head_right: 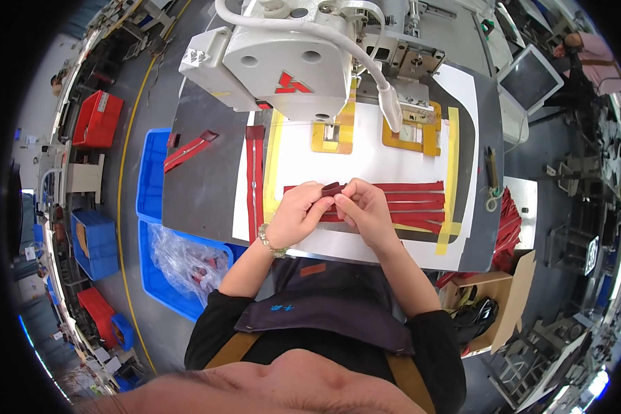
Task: Sewing small leather reinforcement pieces onto zippers using an industrial sewing machine.
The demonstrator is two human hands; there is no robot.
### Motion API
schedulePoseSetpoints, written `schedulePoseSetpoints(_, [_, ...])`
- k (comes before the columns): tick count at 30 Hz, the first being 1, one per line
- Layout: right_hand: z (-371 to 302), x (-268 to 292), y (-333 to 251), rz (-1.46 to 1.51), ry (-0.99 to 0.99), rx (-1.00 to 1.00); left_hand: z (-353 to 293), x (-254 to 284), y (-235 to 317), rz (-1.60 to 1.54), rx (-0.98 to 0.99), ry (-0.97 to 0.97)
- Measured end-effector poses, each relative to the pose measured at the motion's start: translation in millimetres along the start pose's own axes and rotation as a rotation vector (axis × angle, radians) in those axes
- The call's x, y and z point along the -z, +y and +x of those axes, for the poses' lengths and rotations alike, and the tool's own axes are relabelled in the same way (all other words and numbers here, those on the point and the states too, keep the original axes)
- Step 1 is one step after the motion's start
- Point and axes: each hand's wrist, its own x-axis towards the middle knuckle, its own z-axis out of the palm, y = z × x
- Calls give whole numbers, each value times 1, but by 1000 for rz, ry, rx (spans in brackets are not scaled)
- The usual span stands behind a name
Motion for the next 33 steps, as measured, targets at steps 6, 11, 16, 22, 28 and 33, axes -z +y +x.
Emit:
schedulePoseSetpoints(6, [-6, 0, -3, -230, 17, 1, 7, 14, -5, -68, 63, -75])
schedulePoseSetpoints(11, [-6, -1, -5, -272, 27, 23, 8, 14, -8, -184, 92, -117])
schedulePoseSetpoints(16, [-6, -2, -4, -246, 42, 37, 9, 9, -12, -234, 95, -84])
schedulePoseSetpoints(22, [-5, -1, -4, -228, 46, 19, 13, 15, -9, -253, 115, -124])
schedulePoseSetpoints(28, [-3, 0, 0, -202, 53, 2, 15, 15, -18, -283, 144, -184])
schedulePoseSetpoints(33, [-1, -1, -4, -255, 74, -28, 27, 25, -20, -222, 108, -268])
